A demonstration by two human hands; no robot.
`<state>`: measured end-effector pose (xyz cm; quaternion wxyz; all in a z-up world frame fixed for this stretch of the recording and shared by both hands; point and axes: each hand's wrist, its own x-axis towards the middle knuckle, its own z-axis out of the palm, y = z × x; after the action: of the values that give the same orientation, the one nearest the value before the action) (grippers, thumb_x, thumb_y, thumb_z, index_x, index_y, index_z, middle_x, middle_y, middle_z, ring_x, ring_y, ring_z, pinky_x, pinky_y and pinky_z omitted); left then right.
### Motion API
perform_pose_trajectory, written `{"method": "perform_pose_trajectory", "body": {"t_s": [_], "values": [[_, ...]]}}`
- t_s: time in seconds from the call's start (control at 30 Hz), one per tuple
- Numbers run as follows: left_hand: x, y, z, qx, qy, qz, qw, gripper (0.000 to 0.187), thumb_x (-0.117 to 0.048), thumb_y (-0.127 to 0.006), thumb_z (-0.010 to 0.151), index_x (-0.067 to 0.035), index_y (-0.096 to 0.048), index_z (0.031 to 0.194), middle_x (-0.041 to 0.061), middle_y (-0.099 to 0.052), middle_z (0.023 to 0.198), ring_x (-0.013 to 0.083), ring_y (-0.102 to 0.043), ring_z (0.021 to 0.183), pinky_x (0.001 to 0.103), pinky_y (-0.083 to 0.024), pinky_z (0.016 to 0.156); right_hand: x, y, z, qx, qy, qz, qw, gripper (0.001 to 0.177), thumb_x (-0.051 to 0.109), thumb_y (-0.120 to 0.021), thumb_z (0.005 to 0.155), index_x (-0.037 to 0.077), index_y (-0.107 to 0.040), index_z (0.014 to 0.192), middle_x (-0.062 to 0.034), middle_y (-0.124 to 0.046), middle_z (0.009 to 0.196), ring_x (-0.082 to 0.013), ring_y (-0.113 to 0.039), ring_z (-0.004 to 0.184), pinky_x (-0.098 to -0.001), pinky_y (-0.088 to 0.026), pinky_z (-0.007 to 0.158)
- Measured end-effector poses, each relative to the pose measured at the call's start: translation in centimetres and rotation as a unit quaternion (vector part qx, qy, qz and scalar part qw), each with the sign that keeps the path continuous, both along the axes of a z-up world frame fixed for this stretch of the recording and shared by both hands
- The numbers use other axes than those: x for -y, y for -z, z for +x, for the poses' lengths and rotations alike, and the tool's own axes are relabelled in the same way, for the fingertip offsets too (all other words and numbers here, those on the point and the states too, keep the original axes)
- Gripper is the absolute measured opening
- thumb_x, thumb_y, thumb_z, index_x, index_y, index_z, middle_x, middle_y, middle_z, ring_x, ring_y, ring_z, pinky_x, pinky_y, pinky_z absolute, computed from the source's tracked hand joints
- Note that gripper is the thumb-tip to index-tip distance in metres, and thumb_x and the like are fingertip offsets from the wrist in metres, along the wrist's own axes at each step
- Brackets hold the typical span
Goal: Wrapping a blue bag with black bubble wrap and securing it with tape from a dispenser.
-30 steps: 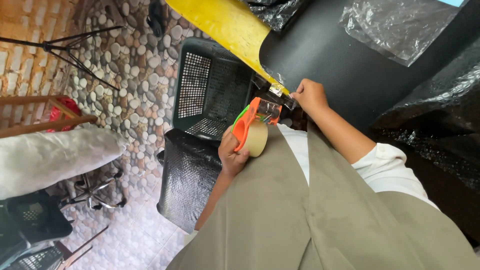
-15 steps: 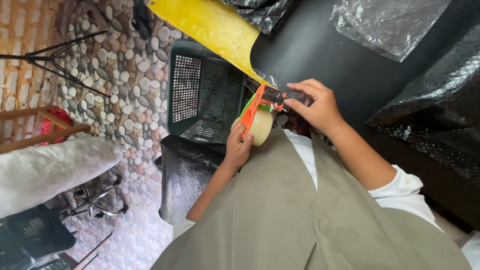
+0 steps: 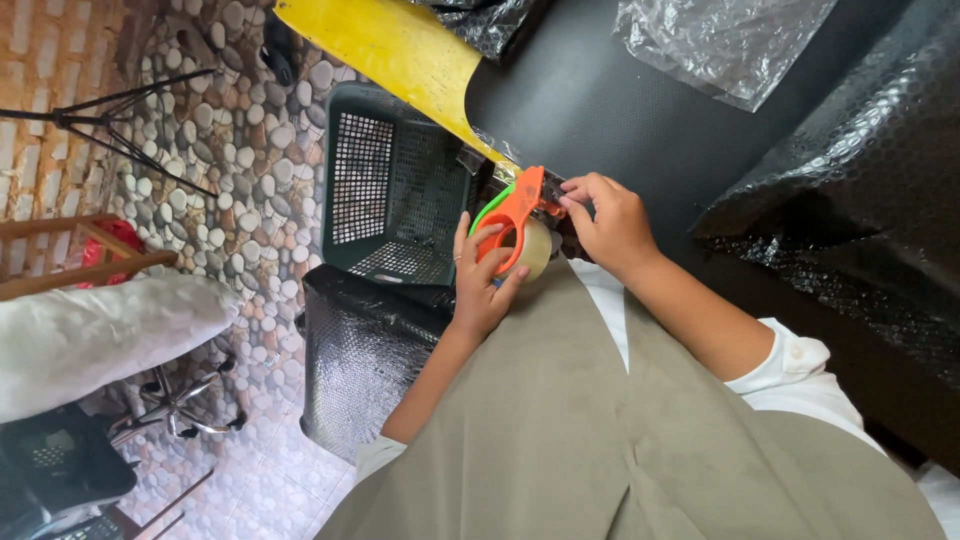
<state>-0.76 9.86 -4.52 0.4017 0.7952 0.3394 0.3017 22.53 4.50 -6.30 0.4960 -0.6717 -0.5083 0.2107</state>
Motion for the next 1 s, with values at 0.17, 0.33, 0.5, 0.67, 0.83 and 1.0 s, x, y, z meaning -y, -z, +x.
{"method": "perform_pose_trajectory", "body": {"t_s": [0.17, 0.33, 0.5, 0.67, 0.83, 1.0], "values": [[2.8, 5.3, -0.9, -0.003, -0.053, -0.006, 0.999, 0.020, -0.030, -0.081, 0.091, -0.011, -0.074, 0.089, 0.004, -0.070, 0.091, 0.0310, -0.070, 0.101, 0.041, -0.050, 0.096, 1.1, -4.3, -0.9, -0.184, -0.110, -0.100, 0.972, 0.011, 0.005, -0.065, 0.100, -0.001, -0.056, 0.097, -0.0176, -0.076, 0.110, -0.0307, -0.075, 0.100, -0.0373, -0.061, 0.080], [6.4, 8.2, -2.2, -0.024, -0.078, -0.040, 0.996, 0.029, -0.036, -0.075, 0.096, -0.013, -0.066, 0.082, 0.007, -0.060, 0.073, 0.0342, -0.065, 0.080, 0.040, -0.050, 0.080, 2.6, -2.7, 0.6, -0.255, -0.084, -0.120, 0.956, 0.023, 0.001, -0.082, 0.085, -0.002, -0.059, 0.087, -0.0148, -0.075, 0.090, -0.0200, -0.076, 0.078, -0.0261, -0.061, 0.070], [7.8, 7.4, -1.8, -0.028, -0.088, -0.074, 0.993, 0.041, -0.044, -0.073, 0.095, -0.011, -0.056, 0.077, 0.011, -0.054, 0.072, 0.0360, -0.060, 0.075, 0.040, -0.047, 0.075, 4.3, -4.1, 1.6, -0.260, -0.100, -0.114, 0.954, 0.022, -0.001, -0.081, 0.087, -0.003, -0.060, 0.081, -0.0151, -0.074, 0.082, -0.0124, -0.071, 0.069, -0.0236, -0.057, 0.059], [8.6, 7.5, -1.4, -0.002, -0.116, -0.118, 0.986, 0.048, -0.044, -0.088, 0.077, -0.008, -0.057, 0.077, 0.014, -0.057, 0.076, 0.0347, -0.061, 0.074, 0.037, -0.049, 0.076, 5.2, -10.1, 2.5, -0.126, -0.125, -0.026, 0.984, 0.023, -0.002, -0.085, 0.082, 0.001, -0.065, 0.072, -0.0099, -0.075, 0.074, -0.0156, -0.067, 0.060, -0.0243, -0.050, 0.054], [8.4, 4.8, -1.4, 0.064, -0.099, -0.124, 0.985, 0.041, -0.036, -0.085, 0.083, -0.008, -0.057, 0.072, 0.012, -0.054, 0.071, 0.0276, -0.055, 0.066, 0.036, -0.047, 0.069, 6.1, -11.2, 6.8, -0.157, -0.105, -0.008, 0.982, 0.025, -0.004, -0.086, 0.090, -0.003, -0.063, 0.080, -0.0138, -0.074, 0.083, -0.0095, -0.066, 0.069, -0.0215, -0.053, 0.061], [9.2, 0.9, -1.6, 0.106, -0.018, -0.130, 0.986, 0.055, -0.050, -0.063, 0.095, -0.013, -0.033, 0.069, -0.003, -0.027, 0.069, 0.0146, -0.028, 0.067, 0.032, -0.025, 0.064, 3.1, -6.8, 9.1, -0.253, -0.080, -0.085, 0.960, 0.029, -0.001, -0.083, 0.095, 0.007, -0.058, 0.084, -0.0097, -0.070, 0.081, -0.0128, -0.073, 0.076, -0.0194, -0.061, 0.071]]}}
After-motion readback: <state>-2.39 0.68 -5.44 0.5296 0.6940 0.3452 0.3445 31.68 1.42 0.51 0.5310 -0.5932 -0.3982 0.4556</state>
